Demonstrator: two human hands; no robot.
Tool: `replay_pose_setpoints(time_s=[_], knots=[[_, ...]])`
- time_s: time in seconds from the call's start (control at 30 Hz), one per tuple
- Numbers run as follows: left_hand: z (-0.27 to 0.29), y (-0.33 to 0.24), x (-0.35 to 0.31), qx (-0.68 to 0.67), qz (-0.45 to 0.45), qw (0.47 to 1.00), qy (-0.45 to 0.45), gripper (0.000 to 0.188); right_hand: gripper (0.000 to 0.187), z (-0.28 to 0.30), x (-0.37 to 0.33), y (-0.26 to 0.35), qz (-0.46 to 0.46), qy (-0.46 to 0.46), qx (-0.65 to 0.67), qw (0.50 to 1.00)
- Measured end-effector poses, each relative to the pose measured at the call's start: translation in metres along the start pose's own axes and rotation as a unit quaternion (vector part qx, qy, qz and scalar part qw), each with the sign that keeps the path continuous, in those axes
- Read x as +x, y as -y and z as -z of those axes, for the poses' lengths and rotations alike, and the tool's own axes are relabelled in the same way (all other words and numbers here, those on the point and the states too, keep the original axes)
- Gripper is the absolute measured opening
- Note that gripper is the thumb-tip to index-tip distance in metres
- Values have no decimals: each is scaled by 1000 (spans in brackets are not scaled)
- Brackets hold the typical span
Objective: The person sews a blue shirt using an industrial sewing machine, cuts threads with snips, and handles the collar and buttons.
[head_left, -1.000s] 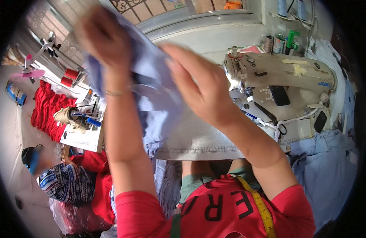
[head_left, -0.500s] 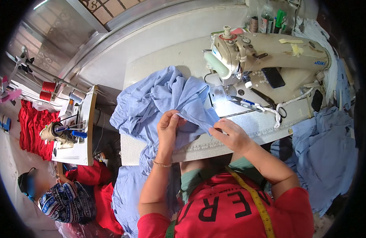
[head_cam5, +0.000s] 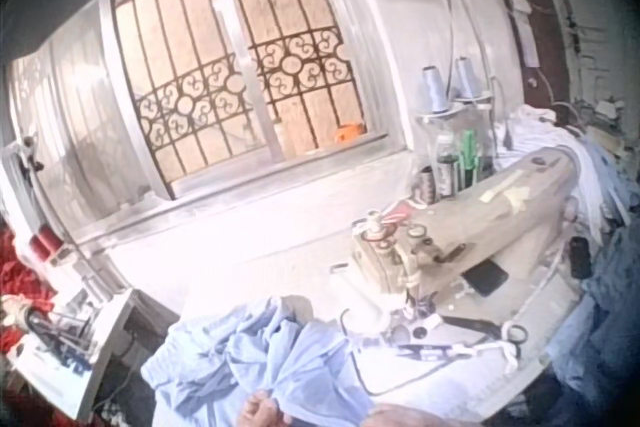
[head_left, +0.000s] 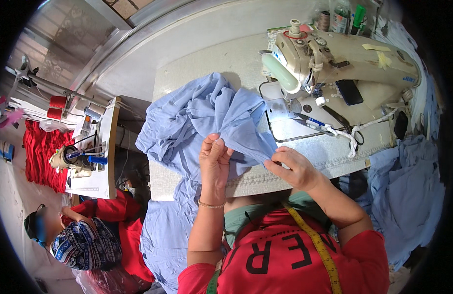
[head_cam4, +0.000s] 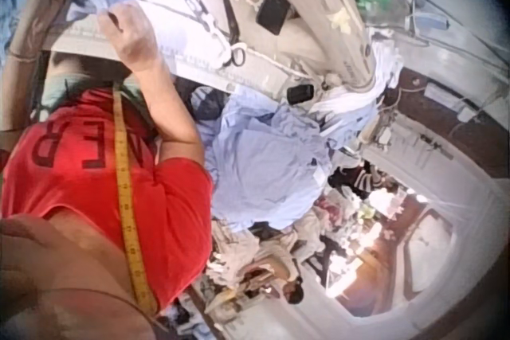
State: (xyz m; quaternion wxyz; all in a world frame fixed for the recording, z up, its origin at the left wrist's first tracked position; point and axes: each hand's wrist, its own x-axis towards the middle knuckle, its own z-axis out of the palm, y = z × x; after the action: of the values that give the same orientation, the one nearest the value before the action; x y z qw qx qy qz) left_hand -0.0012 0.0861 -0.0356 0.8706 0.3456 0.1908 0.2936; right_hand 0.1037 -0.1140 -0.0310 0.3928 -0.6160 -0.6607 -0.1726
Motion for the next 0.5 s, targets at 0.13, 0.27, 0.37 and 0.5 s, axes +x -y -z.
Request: replay_pose_setpoints(time_s=[0.13,0.27,0.37,0.5], knots=[[-4,-2,-2,-1,5,1000,-10,12,31,0,1,1,-1,-7,-3,1000],[3,-1,-1,-16,3,1000,4,12,32,-1,2,2,-3,-8,-6,1000],[4,0,-1,-17,6,1000,10,13,32,-2,0,2,-8,-6,-9,1000],[-4,-6,-3,24,-9,999,24,15,23,-2,-2,1,-66,-31,40,997]])
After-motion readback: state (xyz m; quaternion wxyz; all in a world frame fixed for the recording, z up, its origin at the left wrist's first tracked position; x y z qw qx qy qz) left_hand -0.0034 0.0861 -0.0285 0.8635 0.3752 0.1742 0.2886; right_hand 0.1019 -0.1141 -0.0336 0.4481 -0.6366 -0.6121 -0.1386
